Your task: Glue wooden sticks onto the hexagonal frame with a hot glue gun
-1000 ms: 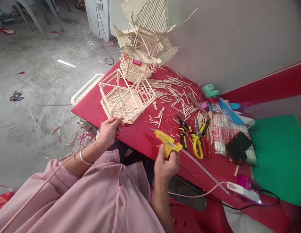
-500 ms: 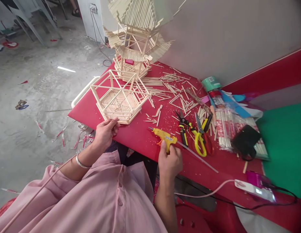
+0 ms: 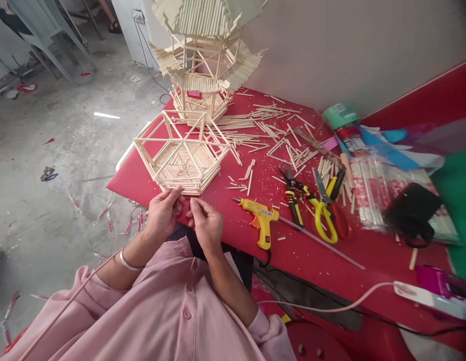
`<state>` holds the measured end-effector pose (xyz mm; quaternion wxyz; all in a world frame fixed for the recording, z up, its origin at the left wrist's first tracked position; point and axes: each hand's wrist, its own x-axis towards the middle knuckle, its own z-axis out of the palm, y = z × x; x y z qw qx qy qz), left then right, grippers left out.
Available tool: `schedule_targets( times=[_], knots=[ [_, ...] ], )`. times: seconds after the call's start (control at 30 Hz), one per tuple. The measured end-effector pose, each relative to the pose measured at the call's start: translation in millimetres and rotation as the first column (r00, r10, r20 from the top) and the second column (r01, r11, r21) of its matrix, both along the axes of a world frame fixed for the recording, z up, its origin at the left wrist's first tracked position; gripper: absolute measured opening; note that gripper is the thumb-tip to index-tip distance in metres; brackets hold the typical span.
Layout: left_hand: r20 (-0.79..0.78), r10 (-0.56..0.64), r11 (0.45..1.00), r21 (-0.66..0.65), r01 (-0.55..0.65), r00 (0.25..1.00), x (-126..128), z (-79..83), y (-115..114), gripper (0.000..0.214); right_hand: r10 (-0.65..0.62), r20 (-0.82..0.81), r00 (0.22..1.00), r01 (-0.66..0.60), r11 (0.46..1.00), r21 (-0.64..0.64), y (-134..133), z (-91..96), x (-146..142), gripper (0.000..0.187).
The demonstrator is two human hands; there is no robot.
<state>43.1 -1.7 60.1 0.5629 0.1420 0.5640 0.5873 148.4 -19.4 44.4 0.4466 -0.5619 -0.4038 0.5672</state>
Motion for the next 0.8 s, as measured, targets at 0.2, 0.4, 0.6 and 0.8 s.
schedule_targets(
  times=[0.2, 0.4, 0.6, 0.8],
  knots=[
    [0.046, -0.018, 1.000, 0.004, 0.017, 0.999, 1.4, -1.0, 1.0, 0.038, -0.008, -0.159, 0.987, 0.004, 1.000, -0.028, 17.8, -1.2, -10.7, 0.043],
    [0.068, -0.023, 0.999, 0.030, 0.021, 0.997, 3.0, -0.3, 1.1, 0.036, -0.013, -0.205, 0.979, 0.000, 0.998, -0.063, 22.8, -0.5, -16.3, 0.044],
    [0.076, -0.005, 0.999, 0.040, 0.002, 0.997, 4.7, 4.0, 1.6, 0.037, -0.061, -0.201, 0.978, 0.045, 0.995, -0.084, 25.8, 4.0, -20.2, 0.037],
    [0.071, 0.005, 0.998, 0.064, -0.010, 0.997, 4.0, 1.9, 1.3, 0.037, -0.069, -0.240, 0.968, 0.047, 0.994, -0.099, 26.0, 4.0, -23.2, 0.035]
  ],
)
